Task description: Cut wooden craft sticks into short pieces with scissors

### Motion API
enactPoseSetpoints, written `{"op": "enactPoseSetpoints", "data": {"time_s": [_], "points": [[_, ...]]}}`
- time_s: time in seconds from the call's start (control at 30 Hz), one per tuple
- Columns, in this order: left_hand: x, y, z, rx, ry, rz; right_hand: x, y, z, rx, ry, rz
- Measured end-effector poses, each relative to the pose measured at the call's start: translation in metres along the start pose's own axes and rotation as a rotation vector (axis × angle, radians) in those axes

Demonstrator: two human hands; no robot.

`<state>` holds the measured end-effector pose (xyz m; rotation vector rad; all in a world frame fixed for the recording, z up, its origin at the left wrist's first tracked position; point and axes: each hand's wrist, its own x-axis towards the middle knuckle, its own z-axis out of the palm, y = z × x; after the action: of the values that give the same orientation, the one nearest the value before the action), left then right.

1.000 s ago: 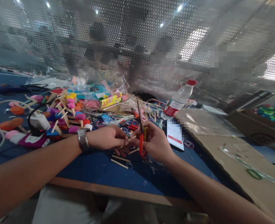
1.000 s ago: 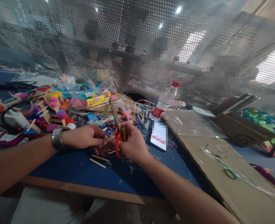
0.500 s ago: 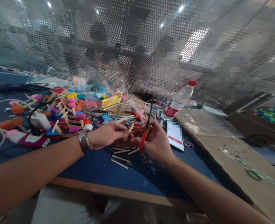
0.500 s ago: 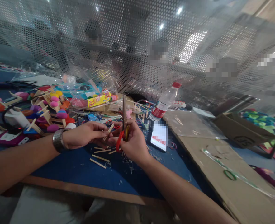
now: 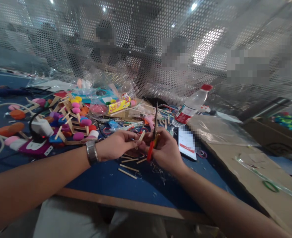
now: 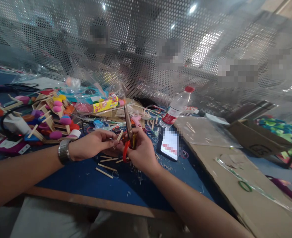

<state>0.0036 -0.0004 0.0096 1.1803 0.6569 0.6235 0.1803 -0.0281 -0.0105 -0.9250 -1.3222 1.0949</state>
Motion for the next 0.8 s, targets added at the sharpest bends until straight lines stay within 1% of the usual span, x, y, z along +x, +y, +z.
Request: {"op": "enactPoseSetpoints", "data": {"time_s": [0.2,0.4,0.57,0.8], "points": [[0.0005,-0.0022,-0.0004,-0.038,-0.015,-0.012,0.0003,0.0016,-0.0007,-0.005,0.009,-0.013],[0.0014,-0.0012,0.0000,-0.007,0.021,0.046,0.0016,0.0031,-0.0021,-0.060,0.012,-0.037],[0.0008,-0.0006,0.0006,0.001,0.029,0.026,0.0028,0.0012,-0.0034,-0.099,0.012,-0.096],[-0.0007,0.0004,0.0013,-0.017,0.002,-0.006,0.0030,-0.0004,-0.0043,-0.108,-0.013,-0.077]]}}
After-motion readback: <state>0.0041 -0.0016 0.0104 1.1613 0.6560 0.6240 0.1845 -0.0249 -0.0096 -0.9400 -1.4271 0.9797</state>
